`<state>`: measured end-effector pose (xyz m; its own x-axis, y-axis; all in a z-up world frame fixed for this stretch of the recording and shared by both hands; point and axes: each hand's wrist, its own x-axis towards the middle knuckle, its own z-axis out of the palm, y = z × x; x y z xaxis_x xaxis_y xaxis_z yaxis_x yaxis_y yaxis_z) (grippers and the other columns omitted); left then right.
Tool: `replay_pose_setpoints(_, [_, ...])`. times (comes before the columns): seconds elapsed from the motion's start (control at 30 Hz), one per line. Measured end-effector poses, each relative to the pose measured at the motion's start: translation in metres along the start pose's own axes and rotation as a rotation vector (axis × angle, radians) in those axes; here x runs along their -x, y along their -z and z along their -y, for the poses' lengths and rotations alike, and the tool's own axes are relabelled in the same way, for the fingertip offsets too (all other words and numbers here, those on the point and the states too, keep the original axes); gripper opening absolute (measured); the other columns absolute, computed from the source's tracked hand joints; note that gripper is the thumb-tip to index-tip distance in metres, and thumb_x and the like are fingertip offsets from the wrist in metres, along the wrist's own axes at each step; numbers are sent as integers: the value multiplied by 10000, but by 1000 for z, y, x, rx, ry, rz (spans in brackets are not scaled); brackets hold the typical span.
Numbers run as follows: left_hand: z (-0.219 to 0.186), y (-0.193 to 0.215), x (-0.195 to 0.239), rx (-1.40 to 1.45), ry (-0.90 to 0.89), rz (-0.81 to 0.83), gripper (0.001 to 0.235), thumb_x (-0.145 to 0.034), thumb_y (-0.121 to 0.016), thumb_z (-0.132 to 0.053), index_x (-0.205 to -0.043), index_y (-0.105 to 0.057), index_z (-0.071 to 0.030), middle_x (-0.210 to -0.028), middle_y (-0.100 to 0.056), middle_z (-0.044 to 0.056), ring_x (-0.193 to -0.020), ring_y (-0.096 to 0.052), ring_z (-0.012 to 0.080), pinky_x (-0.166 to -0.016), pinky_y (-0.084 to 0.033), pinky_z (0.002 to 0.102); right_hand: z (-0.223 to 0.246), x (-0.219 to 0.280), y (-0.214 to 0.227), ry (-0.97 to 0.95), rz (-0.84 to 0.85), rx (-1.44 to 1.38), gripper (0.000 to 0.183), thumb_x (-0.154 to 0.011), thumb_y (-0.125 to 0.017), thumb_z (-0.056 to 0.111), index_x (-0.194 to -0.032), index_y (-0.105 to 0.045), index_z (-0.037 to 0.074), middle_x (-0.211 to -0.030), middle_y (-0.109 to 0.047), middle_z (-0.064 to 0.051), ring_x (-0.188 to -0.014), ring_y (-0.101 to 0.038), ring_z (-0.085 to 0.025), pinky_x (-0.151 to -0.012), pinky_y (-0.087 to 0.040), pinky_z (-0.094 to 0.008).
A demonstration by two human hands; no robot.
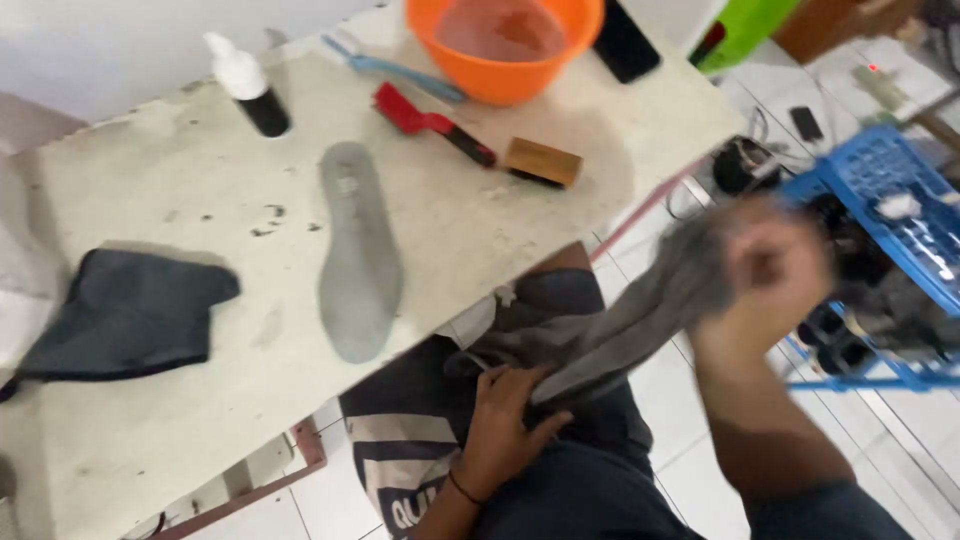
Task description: The person wipes a gray shoe insole with a cloth, then scrubs it with a blue brush. They flip the insole over to scrub the green side and then briefly check a wristwatch before placing it back on the table.
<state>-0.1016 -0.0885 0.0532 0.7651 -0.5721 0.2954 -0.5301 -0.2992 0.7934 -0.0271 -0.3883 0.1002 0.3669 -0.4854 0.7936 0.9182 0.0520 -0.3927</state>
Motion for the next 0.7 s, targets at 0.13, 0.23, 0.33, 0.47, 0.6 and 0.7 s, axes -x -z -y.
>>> replay_pose_setpoints(0.13, [-16, -5, -12, 298, -36, 97, 202, -933, -761, -241, -962, -626, -94, -844, -573, 44, -802, -572, 245, -752, -380, 375, 92, -120, -21, 117, -79, 1076, 362, -1170, -652, 390, -1053, -546, 64, -991, -563, -84, -934, -538, -207, -881, -449, -373])
replay_pose_setpoints(0.23, [-13, -12, -11, 475, 22, 105, 186, -978, -698, -230, -922, -623, -69, -968, -596, 51, -838, -591, 179, -735, -428, 301, 108, -149, 3, 200, 19, 1067, 360, -1206, -620, 355, -1156, -581, 1, -1065, -597, -150, -1000, -576, -259, -914, -489, -405])
replay_pose_setpoints(0.33, [4, -24, -5, 481, 249, 89, 225, -992, -626, -281, -1072, -700, -84, -1052, -714, 47, -923, -660, 157, -805, -496, 287, 116, -144, 27, -6, 193, 1112, 149, -1152, -547, -11, -1297, -549, 20, -1146, -575, -150, -1072, -575, -271, -980, -492, -387])
replay_pose_setpoints(0.47, [4, -29, -16, 795, 827, 5, 339, -993, -586, -311, -1191, -710, -66, -1067, -736, 85, -1010, -676, 196, -871, -523, 320, 94, -45, 87, -491, 791, 1096, 199, -1019, -550, 219, -1179, -592, 108, -1119, -618, -86, -1016, -601, -240, -906, -478, -364])
replay_pose_setpoints(0.6, [-2, -36, -26, 884, 1031, 219, 582, -922, -642, -185, -1492, -537, -135, -1437, -643, 78, -1279, -624, 236, -1052, -503, 358, 115, 32, 39, -1152, 1292, 952, 657, -989, -235, 626, -1591, -325, 378, -1335, -649, -54, -1133, -630, -269, -1018, -444, -478])
replay_pose_setpoints(0.7, [7, -50, -12, 875, 714, 494, 599, -868, -741, -167, -1441, -603, -57, -1417, -666, 59, -1271, -631, 176, -1075, -486, 330, 114, 85, 60, -1011, 1471, 880, 975, -836, -770, 299, -1630, -215, 409, -751, -740, 34, -662, -690, -214, -651, -520, -359])
